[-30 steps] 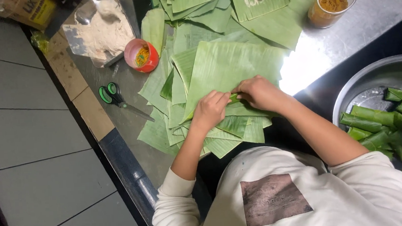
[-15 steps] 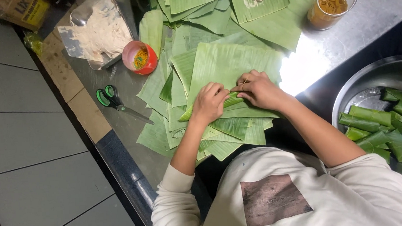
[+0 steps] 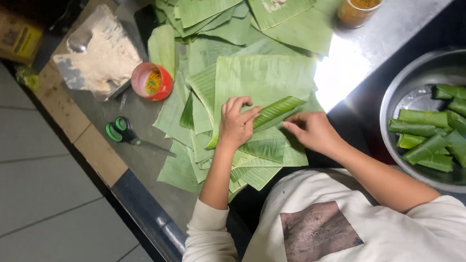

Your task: Wrapping small portions of food filling into banana leaves to create individual packets on a stainless steel preparation table.

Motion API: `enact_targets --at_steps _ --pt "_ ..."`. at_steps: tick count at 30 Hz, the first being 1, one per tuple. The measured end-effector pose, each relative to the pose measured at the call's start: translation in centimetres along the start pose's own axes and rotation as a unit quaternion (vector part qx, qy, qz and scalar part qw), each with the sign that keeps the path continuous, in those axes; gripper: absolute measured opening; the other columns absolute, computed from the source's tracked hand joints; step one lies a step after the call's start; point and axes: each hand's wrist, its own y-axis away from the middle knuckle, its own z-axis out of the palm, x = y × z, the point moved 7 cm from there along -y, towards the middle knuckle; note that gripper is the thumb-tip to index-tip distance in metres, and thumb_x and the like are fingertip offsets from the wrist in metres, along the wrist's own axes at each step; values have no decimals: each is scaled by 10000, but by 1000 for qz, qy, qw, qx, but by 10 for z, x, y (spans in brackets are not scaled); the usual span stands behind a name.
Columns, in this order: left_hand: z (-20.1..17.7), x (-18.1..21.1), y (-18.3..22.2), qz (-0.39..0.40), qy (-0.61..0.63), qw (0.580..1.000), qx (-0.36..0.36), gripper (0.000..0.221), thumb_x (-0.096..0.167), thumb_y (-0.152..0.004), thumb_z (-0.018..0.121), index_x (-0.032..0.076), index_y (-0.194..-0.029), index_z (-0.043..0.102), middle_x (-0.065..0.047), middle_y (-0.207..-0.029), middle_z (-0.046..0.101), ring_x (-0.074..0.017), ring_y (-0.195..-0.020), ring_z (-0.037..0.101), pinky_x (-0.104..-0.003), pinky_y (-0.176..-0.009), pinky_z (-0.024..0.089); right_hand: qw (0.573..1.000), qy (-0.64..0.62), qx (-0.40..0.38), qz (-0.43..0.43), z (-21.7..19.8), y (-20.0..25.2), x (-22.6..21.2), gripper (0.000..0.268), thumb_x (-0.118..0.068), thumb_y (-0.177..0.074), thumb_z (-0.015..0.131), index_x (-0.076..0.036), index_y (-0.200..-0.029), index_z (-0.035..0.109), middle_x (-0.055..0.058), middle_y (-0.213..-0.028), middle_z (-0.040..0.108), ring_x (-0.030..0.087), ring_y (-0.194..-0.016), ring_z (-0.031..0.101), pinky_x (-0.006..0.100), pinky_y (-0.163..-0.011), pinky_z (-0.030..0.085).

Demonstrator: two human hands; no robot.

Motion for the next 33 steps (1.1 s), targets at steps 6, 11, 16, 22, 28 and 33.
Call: enact_targets --at_steps 6,11,16,22,28,33 --pt "2 -10 7 -29 57 998 14 164 275 -1007 638 295 -1075 787 68 -927 571 -172 -900 558 -325 -844 420 967 -221 37 124 -18 -12 21 345 -265 -977 721 65 -1077 735 189 -746 741 223 -485 674 322 -382 553" --pt "2 -10 6 -28 63 997 19 150 263 -995 653 274 -1055 791 60 -898 578 -178 -862 556 -329 -822 418 982 -58 177 37 -74 -18 19 277 -318 -1004 789 -59 -905 765 137 -759 723 241 -712 705 356 -684 564" --pt "3 -10 8 -27 64 998 11 139 263 -985 668 258 -1042 795 45 -879 598 -197 -849 565 -341 -811 421 997 -21 35 59 -41 -16 -33 344 -367 -1052 650 -60 -967 780 171 -867 760 306 -819 752 426 -771 594" --pt "-2 -10 5 -40 85 995 14 141 230 -979 677 248 -1051 796 32 -868 603 -214 -832 568 -341 -800 415 946 -282 14 161 2 -25 9 456 -294 -1007 703 157 -935 694 256 -735 713 245 -547 722 324 -535 630" --pt "-6 -9 2 -40 113 993 21 130 233 -974 692 245 -1051 796 28 -890 639 -220 -842 587 -351 -816 432 902 -388 49 184 14 -51 33 466 -286 -977 759 146 -948 585 243 -709 678 240 -559 732 315 -581 648" --pt "-7 -13 4 -53 126 990 31 145 193 -974 691 232 -1060 800 24 -882 655 -223 -830 603 -352 -800 434 893 -400 103 180 21 -65 36 464 -208 -932 793 116 -1055 486 215 -735 650 221 -544 712 306 -523 642"
